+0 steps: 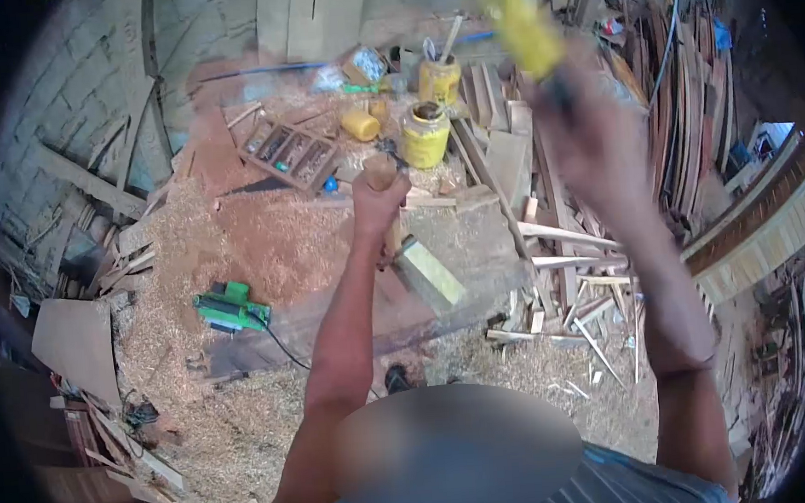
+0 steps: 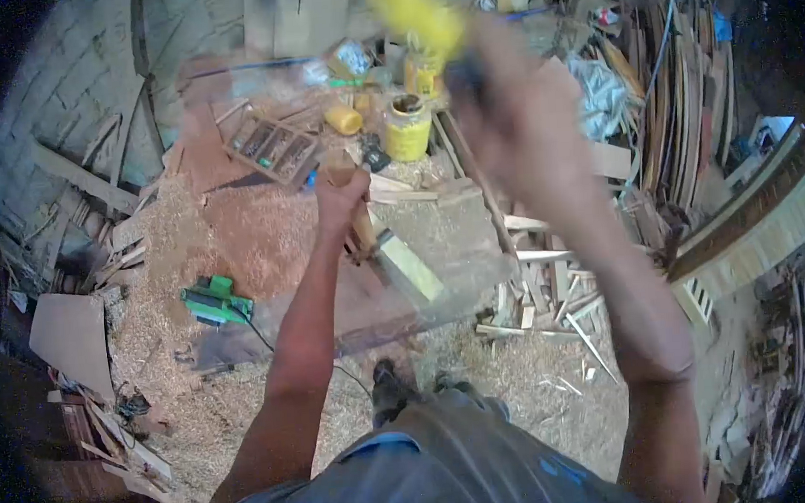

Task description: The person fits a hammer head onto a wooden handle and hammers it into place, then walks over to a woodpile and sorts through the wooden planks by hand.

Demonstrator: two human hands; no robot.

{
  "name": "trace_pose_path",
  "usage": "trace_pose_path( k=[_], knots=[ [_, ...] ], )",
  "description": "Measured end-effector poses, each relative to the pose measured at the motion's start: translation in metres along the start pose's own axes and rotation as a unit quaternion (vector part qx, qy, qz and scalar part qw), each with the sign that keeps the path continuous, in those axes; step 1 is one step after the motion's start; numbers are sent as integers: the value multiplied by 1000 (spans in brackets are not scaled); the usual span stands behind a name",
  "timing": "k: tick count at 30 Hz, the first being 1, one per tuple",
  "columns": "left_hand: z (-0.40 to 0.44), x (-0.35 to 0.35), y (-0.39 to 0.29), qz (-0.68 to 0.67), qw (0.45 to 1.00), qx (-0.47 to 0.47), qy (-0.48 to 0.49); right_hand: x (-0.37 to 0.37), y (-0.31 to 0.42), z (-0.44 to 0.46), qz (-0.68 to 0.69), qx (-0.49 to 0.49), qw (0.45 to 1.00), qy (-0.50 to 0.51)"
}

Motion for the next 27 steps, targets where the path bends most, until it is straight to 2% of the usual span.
trace_pose_path(
  k=[1,3,4,5,6,8,9,11,12,14,16,18,19,20,22,24,25,27],
  knots=[
    [1,2,-6,3,1000,-1,7,-35,-24,20,-11,31,999,-22],
    [0,5,-19,6,1000,9,15,-95,-59,59,-198,41,978,-45],
    [2,5,-21,9,1000,10,18,-119,-86,68,-323,-4,946,-16],
    [5,5,-19,12,1000,9,21,-115,-90,65,-399,-39,916,-8],
    [4,6,-15,13,1000,7,25,-85,-77,49,-403,-53,914,0],
    [4,5,-14,21,1000,-1,22,13,-35,-16,-324,-40,940,96],
    [4,5,-13,24,999,-2,20,66,-17,-59,-232,-10,951,202],
    [-2,-10,6,62,998,-20,18,137,17,-139,-34,64,915,398],
    [1,-9,9,45,999,-10,13,141,21,-150,7,83,905,417],
    [5,-6,13,12,1000,12,3,121,27,-134,37,97,911,399],
    [-2,-3,-16,9,1000,-3,-12,81,16,-90,42,99,944,313],
    [1,-1,-10,9,1000,-8,14,13,-3,-30,48,67,992,93],
    [6,-2,-8,8,1000,-8,24,-24,-11,7,-3,-58,996,-65],
    [6,-3,-3,9,999,-12,34,-53,-23,29,-108,-68,987,-98],
    [6,-2,-5,-7,1000,-13,28,-92,-46,55,-292,-79,948,-100],
    [4,4,-6,0,1000,-17,23,-68,-49,46,-372,-96,921,-60],
    [4,6,-8,16,1000,-17,21,-36,-40,24,-373,-95,923,-18],
    [5,5,-8,29,999,-18,9,51,-11,-44,-269,-53,951,141]
  ],
)
Point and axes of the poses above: each hand's wrist, its own z-axis towards the middle knuckle, its own x-axis out of the palm, y = z × x, the point moved 7 cm from there along z, towards the middle knuckle, and after that the axes turned 14 degrees about -x, right-handed, at the moved point
